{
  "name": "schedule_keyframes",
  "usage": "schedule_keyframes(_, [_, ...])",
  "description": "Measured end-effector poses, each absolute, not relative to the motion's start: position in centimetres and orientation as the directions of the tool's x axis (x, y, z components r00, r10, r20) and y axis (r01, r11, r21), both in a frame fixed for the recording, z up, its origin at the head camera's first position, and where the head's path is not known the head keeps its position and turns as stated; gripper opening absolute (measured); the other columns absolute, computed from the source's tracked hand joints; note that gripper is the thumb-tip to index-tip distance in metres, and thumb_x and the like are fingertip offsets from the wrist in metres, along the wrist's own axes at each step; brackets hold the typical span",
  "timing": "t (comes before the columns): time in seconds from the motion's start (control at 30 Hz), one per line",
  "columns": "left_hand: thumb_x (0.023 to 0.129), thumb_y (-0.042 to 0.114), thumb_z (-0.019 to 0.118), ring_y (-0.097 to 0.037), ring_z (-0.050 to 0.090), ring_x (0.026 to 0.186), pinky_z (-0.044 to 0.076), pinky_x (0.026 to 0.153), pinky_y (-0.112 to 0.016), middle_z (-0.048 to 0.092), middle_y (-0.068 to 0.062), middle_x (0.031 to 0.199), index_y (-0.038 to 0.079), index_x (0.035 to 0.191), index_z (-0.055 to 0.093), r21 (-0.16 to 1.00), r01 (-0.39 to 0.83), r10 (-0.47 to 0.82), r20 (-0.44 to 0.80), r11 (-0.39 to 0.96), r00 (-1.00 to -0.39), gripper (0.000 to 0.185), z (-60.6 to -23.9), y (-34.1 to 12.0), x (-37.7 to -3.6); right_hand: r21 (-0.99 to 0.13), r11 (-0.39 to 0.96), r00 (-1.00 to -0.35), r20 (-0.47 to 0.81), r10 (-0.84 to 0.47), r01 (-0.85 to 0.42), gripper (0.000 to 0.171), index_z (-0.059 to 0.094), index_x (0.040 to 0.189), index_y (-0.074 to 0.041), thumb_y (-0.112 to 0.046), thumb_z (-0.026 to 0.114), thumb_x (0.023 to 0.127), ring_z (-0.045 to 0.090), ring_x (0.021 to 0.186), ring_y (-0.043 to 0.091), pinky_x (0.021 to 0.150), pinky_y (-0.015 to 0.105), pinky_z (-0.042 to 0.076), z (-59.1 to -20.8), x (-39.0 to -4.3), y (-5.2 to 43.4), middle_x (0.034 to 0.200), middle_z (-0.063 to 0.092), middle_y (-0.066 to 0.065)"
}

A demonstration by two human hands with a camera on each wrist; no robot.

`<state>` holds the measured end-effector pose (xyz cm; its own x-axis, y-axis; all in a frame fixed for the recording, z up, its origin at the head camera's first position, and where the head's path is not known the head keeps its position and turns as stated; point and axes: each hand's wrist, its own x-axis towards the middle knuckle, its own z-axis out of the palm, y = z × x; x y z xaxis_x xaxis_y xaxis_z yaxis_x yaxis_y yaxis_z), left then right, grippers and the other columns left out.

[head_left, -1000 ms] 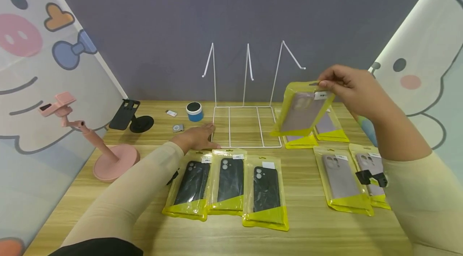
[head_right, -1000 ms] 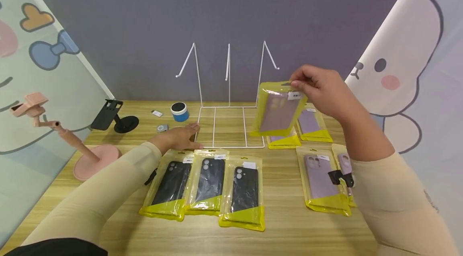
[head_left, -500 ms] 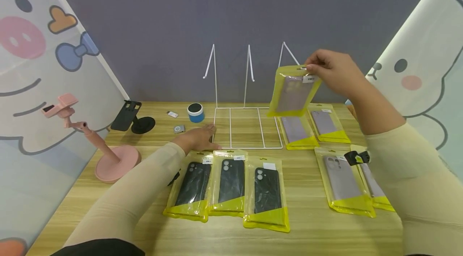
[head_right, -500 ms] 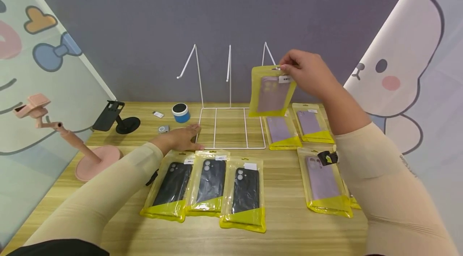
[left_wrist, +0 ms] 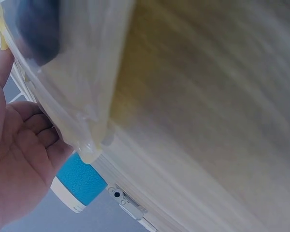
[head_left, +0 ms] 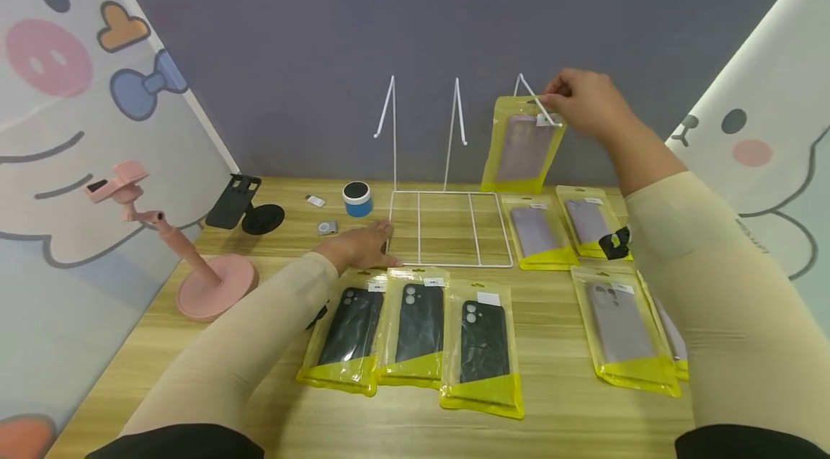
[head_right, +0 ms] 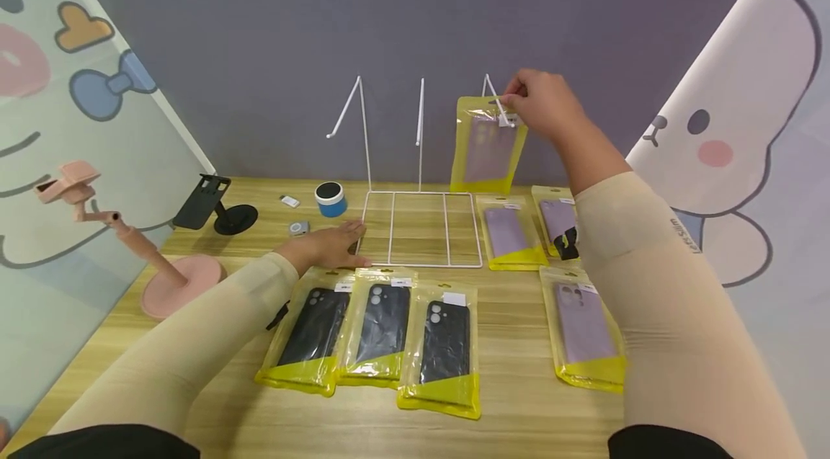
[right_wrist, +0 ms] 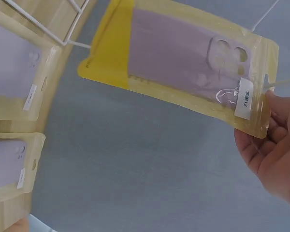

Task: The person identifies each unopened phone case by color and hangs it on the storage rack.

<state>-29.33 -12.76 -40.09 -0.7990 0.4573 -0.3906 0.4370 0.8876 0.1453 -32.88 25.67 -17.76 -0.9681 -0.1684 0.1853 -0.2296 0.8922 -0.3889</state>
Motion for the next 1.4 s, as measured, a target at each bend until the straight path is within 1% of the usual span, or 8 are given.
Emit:
schedule_keyframes(0.33, [0.091,0.071,0.046,-0.027,0.003,0.153,0.018,0.122,-0.047,0.000,-0.009,0.166,0.008,0.159,0.007,0.148,0.449,0.469,-0.396,0.881,-0.789,0.100,-40.3,-11.6,-29.4,-0.308,0.951,-0.992,0.127,0.008,-0.031,0.067,0.053,0.127,-0.001,-0.060,0.042,0.097,0.051,0.104,0.039,0.079,0.051,0.044,-17.4,-35.4,27.0,0.128,0.054,0.022])
schedule_keyframes(0.53, [0.092,0.069,0.046,-0.028,0.004,0.153,0.017,0.122,-0.047,0.001,-0.011,0.166,0.006,0.159,0.008,0.141,0.468,0.483,-0.399,0.872,-0.780,0.099,-40.3,-11.1,-29.3,-0.291,0.957,-0.995,0.098,0.034,0.004,0.075,0.052,0.133,0.001,-0.064,0.040,0.097,0.050,0.112,0.044,0.086,0.056,0.044,-17.5,-35.6,27.5,0.134,0.052,0.026])
schedule_keyframes(0.7, [0.092,0.069,0.047,-0.028,0.003,0.153,0.017,0.122,-0.047,0.000,-0.010,0.166,0.008,0.159,0.007,0.144,0.464,0.480,-0.401,0.874,-0.780,0.099,-40.3,-11.1,-29.3,-0.311,0.950,-0.995,0.092,0.039,0.009,0.080,0.046,0.138,0.000,-0.067,0.037,0.095,0.047,0.117,0.047,0.091,0.060,0.042,-17.3,-34.3,28.1,0.136,0.048,0.027])
schedule_keyframes(0.83, [0.091,0.070,0.047,-0.029,0.003,0.153,0.017,0.122,-0.048,-0.001,-0.010,0.166,0.008,0.159,0.007,0.151,0.454,0.474,-0.402,0.878,-0.784,0.100,-40.2,-11.5,-29.5,-0.290,0.956,-0.995,0.098,-0.020,-0.048,0.076,0.045,0.136,0.000,-0.064,0.038,0.096,0.046,0.118,0.048,0.092,0.063,0.038,-17.3,-32.8,29.1,0.134,0.049,0.028])
schedule_keyframes(1.0, [0.090,0.071,0.047,-0.029,0.003,0.153,0.016,0.122,-0.048,-0.001,-0.010,0.166,0.008,0.159,0.007,0.151,0.445,0.467,-0.404,0.882,-0.787,0.101,-40.2,-11.8,-29.7,-0.219,0.969,-0.992,-0.028,-0.125,-0.116,0.076,0.047,0.136,0.001,-0.065,0.039,0.097,0.044,0.121,0.051,0.095,0.066,0.036,-18.9,-30.3,30.8,0.135,0.049,0.030])
schedule_keyframes(1.17, [0.090,0.071,0.047,-0.028,0.002,0.153,0.016,0.122,-0.048,-0.001,-0.010,0.166,0.009,0.159,0.007,0.159,0.440,0.465,-0.401,0.884,-0.789,0.101,-40.3,-12.0,-29.8,-0.194,0.959,-0.964,-0.128,-0.232,-0.205,0.071,0.054,0.127,0.003,-0.060,0.048,0.096,0.055,0.112,0.046,0.089,0.062,0.044,-23.2,-27.5,33.2,0.125,0.059,0.028])
schedule_keyframes(1.23, [0.091,0.071,0.047,-0.028,0.002,0.153,0.016,0.122,-0.048,-0.001,-0.010,0.166,0.009,0.159,0.007,0.163,0.436,0.463,-0.401,0.885,-0.790,0.100,-40.3,-12.1,-29.8,-0.199,0.951,-0.951,-0.153,-0.269,-0.237,0.063,0.057,0.123,0.004,-0.053,0.054,0.097,0.059,0.106,0.042,0.085,0.058,0.047,-25.3,-26.4,34.3,0.119,0.063,0.024])
schedule_keyframes(1.4, [0.091,0.070,0.047,-0.028,0.002,0.153,0.015,0.122,-0.047,0.000,-0.011,0.166,0.008,0.159,0.007,0.156,0.437,0.461,-0.403,0.886,-0.791,0.100,-40.3,-12.2,-30.0,-0.241,0.928,-0.920,-0.205,-0.335,-0.284,0.045,0.063,0.117,0.004,-0.035,0.066,0.094,0.058,0.105,0.038,0.085,0.055,0.049,-30.3,-23.8,36.9,0.111,0.067,0.017])
